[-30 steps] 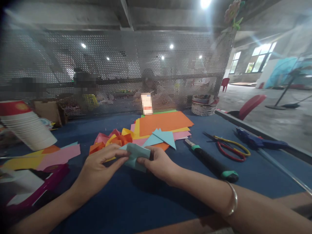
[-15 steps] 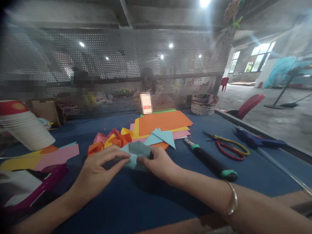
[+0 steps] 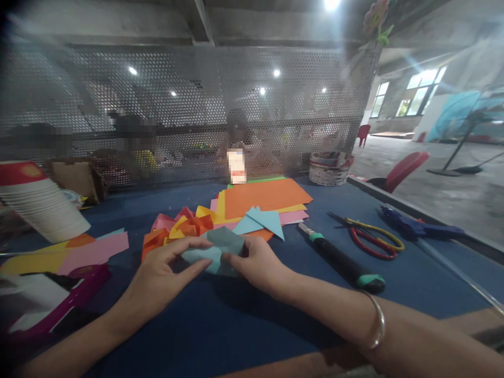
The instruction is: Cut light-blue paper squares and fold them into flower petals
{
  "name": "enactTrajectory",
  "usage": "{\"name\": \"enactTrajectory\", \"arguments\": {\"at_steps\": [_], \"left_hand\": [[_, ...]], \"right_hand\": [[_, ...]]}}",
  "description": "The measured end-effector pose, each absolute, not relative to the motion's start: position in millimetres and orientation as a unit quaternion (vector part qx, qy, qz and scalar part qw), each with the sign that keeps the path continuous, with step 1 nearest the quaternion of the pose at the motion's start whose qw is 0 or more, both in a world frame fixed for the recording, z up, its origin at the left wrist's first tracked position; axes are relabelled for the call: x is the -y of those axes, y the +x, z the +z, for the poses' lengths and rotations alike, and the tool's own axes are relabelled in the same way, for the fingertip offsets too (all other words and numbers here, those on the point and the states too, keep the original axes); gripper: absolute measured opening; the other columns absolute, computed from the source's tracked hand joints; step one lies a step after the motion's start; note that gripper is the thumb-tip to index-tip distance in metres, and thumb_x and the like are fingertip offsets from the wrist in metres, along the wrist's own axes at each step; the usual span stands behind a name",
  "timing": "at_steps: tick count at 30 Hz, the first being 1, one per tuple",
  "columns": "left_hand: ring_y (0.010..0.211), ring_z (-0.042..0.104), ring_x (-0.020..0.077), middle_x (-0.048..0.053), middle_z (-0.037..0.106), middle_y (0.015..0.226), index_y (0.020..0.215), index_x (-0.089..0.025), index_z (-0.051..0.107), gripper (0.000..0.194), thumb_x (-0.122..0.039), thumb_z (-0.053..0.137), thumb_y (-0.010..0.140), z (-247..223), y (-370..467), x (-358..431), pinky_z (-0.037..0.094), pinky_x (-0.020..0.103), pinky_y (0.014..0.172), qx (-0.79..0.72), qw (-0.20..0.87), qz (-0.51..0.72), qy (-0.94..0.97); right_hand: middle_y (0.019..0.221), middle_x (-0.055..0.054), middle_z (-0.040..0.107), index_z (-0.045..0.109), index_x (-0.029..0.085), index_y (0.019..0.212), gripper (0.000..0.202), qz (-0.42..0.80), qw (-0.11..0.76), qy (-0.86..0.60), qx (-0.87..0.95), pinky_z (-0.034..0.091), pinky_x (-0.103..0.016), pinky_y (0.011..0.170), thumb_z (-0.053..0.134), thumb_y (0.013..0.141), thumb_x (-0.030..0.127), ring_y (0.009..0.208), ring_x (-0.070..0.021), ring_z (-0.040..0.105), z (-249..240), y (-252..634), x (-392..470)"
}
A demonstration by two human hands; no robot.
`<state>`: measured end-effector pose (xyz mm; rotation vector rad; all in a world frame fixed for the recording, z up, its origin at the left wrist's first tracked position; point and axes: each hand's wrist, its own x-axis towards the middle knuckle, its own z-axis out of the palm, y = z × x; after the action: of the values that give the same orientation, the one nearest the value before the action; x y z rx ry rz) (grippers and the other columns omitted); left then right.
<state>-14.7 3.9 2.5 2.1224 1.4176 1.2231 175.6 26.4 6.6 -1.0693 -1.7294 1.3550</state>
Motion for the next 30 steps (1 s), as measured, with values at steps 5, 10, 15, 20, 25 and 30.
{"name": "enactTrajectory", "arguments": {"at_steps": [5, 10, 15, 20, 25, 30], "left_hand": [[0.088, 0.065, 0.0201, -0.003, 0.069, 0.099, 0.098, -0.031, 0.064, 0.023, -0.024, 0.066, 0.076, 2, -14, -1, 0.051, 0.033, 0.076, -0.515, 0.169, 0.429, 0.722], [0.09, 0.065, 0.0185, -0.003, 0.067, 0.106, 0.109, -0.032, 0.06, 0.033, -0.023, 0.065, 0.077, 4, -11, 0, 0.051, 0.031, 0.079, -0.511, 0.161, 0.453, 0.712], [0.084, 0.066, 0.0174, -0.001, 0.067, 0.096, 0.116, -0.029, 0.053, 0.04, -0.023, 0.065, 0.079, 6, -11, -1, 0.052, 0.03, 0.078, -0.497, 0.166, 0.495, 0.693], [0.092, 0.064, 0.0183, 0.0, 0.065, 0.11, 0.114, -0.029, 0.055, 0.034, -0.021, 0.063, 0.082, 6, -13, 1, 0.05, 0.031, 0.082, -0.477, 0.089, 0.484, 0.729], [0.093, 0.064, 0.016, -0.002, 0.068, 0.101, 0.106, -0.028, 0.06, 0.024, -0.019, 0.06, 0.085, 10, -15, 3, 0.047, 0.027, 0.085, -0.434, 0.041, 0.452, 0.778], [0.091, 0.064, 0.0198, 0.001, 0.068, 0.098, 0.113, -0.026, 0.054, 0.031, -0.022, 0.061, 0.083, 16, -16, -1, 0.048, 0.033, 0.083, -0.484, 0.168, 0.433, 0.741]], "right_hand": [[0.058, 0.004, 0.05, 0.057, 0.016, 0.071, 0.013, 0.524, 0.346, -0.4, 0.668, 0.036, -0.019, 0.046, 0.061, 0.077, 0.027, 0.049, -0.0077, 0.043, 6, 176, -27], [0.057, 0.004, 0.052, 0.057, 0.016, 0.07, 0.013, 0.513, 0.352, -0.412, 0.666, 0.037, -0.019, 0.045, 0.062, 0.077, 0.026, 0.048, -0.008, 0.045, 7, 175, -27], [0.057, 0.004, 0.052, 0.059, 0.017, 0.073, 0.01, 0.51, 0.352, -0.418, 0.665, 0.038, -0.019, 0.045, 0.062, 0.077, 0.026, 0.049, -0.0085, 0.046, 6, 175, -27], [0.06, 0.004, 0.052, 0.061, 0.016, 0.078, 0.01, 0.516, 0.348, -0.41, 0.666, 0.038, -0.019, 0.046, 0.063, 0.077, 0.026, 0.049, -0.0078, 0.044, 6, 176, -28], [0.06, 0.004, 0.051, 0.062, 0.016, 0.079, 0.009, 0.524, 0.345, -0.404, 0.666, 0.038, -0.019, 0.047, 0.063, 0.077, 0.025, 0.05, -0.0076, 0.043, 6, 176, -28], [0.062, 0.004, 0.052, 0.057, 0.017, 0.075, 0.01, 0.515, 0.357, -0.397, 0.671, 0.038, -0.02, 0.049, 0.06, 0.078, 0.026, 0.052, -0.0088, 0.045, 8, 175, -28]]}}
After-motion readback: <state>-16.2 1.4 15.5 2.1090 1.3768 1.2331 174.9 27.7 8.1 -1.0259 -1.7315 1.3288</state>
